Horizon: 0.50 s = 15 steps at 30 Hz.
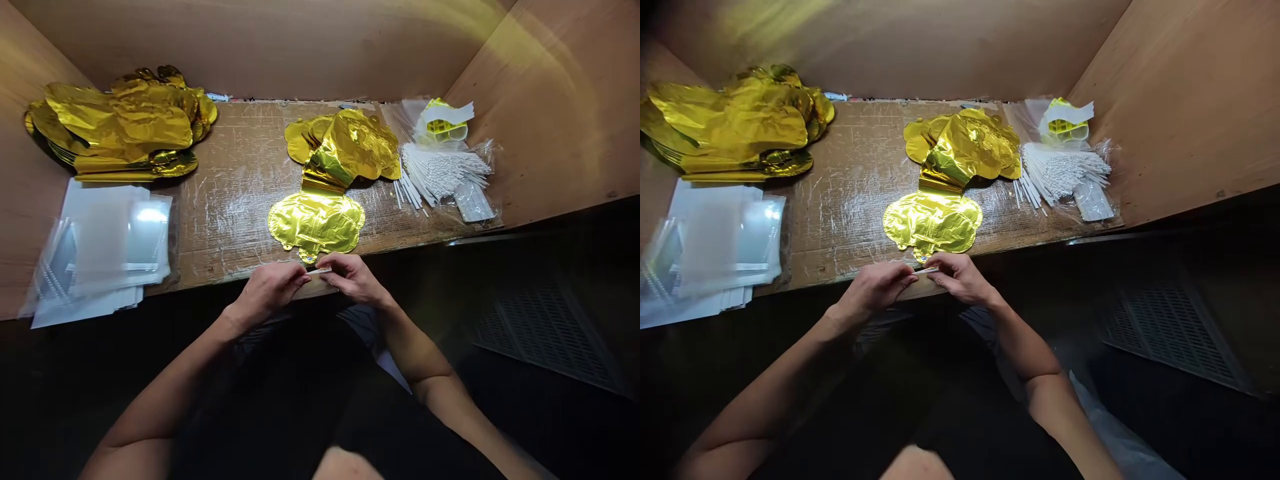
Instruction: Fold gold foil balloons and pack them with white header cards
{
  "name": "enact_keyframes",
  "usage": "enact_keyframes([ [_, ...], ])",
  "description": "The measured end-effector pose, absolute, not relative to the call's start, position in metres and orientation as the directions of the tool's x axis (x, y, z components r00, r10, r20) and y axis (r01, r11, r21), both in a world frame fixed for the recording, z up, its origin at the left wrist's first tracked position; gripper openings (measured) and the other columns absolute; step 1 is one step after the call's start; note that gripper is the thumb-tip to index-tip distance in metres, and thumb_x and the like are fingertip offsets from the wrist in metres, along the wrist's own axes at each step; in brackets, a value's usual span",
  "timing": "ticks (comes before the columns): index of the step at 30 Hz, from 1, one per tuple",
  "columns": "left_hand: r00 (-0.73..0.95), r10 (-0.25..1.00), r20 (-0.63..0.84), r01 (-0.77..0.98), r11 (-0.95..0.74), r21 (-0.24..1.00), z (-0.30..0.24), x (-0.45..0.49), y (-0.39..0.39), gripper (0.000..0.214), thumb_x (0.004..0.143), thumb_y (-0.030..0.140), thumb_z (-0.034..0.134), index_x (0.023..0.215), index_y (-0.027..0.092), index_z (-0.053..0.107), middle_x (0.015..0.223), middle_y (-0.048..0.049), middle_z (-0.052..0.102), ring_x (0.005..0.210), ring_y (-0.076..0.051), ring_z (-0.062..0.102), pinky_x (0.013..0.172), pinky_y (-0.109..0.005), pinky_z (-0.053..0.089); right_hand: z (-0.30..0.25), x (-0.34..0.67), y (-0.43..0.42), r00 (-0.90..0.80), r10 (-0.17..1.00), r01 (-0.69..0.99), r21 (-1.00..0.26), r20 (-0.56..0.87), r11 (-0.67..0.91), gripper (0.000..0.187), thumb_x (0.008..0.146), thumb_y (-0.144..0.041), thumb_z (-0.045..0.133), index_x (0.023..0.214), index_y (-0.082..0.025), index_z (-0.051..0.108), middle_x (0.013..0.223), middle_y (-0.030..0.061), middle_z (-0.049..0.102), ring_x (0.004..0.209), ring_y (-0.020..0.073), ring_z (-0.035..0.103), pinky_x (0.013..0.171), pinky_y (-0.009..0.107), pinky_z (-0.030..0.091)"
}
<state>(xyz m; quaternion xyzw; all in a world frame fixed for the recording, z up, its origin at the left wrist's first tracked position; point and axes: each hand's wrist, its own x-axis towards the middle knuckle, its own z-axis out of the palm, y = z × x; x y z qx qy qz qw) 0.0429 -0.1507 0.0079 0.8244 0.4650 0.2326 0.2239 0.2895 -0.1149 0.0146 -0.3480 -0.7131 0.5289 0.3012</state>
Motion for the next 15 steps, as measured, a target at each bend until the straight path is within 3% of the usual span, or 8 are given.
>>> enact_keyframes([
  [2,0.43,0.88,0.2,0.609,-0.447,0.655,0.013,0.045,-0.149,0.024,0.106,0.043,0.063,0.094,0.022,0.068,0.081,-0.0027,0.072,0.073,-0.018,0.065,0.07,-0.03,0.045,0.015,0.291,-0.116,-0.577,0.817,0.156,-0.98,0.01,0.122,0.023,0.096,-0.034,0.074,0.114,-0.021,0.071,0.092,0.0026,0.073,0.077,0.0152,0.063,0.069,0.027,0.051],
  [4,0.377,0.909,0.179,0.56,-0.377,0.738,0.018,0.045,-0.148,0.026,0.099,0.048,0.072,0.101,0.021,0.07,0.088,-0.0038,0.072,0.078,-0.019,0.066,0.072,-0.03,0.047,0.017,0.291,-0.119,-0.55,0.834,0.107,-0.987,0.039,0.117,0.014,0.095,-0.032,0.075,0.101,-0.02,0.072,0.088,0.0021,0.07,0.077,0.0151,0.061,0.071,0.028,0.05],
  [6,0.324,0.944,0.065,0.491,-0.227,0.841,0.02,0.041,-0.148,0.044,0.091,0.051,0.081,0.121,0.021,0.07,0.096,-0.0054,0.072,0.084,-0.02,0.067,0.073,-0.03,0.05,0.019,0.293,-0.123,-0.49,0.864,0.039,-0.987,0.118,0.156,0.01,0.095,-0.027,0.073,0.089,-0.02,0.071,0.086,0.0027,0.068,0.079,0.0159,0.061,0.075,0.03,0.05],
  [9,0.3,0.933,-0.197,0.232,0.129,0.964,0.019,0.03,-0.152,0.073,0.083,0.051,0.087,0.144,0.019,0.061,0.107,-0.0099,0.075,0.093,-0.024,0.071,0.077,-0.032,0.055,0.018,0.3,-0.128,-0.384,0.902,-0.046,-0.979,0.2,0.198,0.003,0.094,-0.024,0.072,0.092,-0.021,0.071,0.087,0.0027,0.067,0.081,0.017,0.061,0.076,0.032,0.05],
  [12,0.307,0.88,-0.362,-0.07,0.4,0.914,0.012,0.025,-0.159,0.065,0.077,0.048,0.091,0.13,0.016,0.071,0.106,-0.0123,0.079,0.097,-0.026,0.075,0.085,-0.034,0.057,0.013,0.311,-0.131,-0.292,0.919,-0.082,-0.964,0.265,0.252,0.003,0.094,-0.024,0.072,0.092,-0.023,0.07,0.085,0.002,0.066,0.079,0.0173,0.061,0.072,0.032,0.05],
  [15,0.177,0.903,-0.393,-0.142,0.418,0.897,0.008,0.032,-0.167,0.039,0.078,0.043,0.092,0.102,0.015,0.08,0.1,-0.0101,0.08,0.092,-0.023,0.073,0.085,-0.031,0.055,0.008,0.319,-0.133,-0.266,0.918,0.047,-0.947,0.294,0.317,0.003,0.096,-0.023,0.071,0.093,-0.024,0.07,0.086,0.0025,0.066,0.079,0.0185,0.062,0.071,0.034,0.05],
])
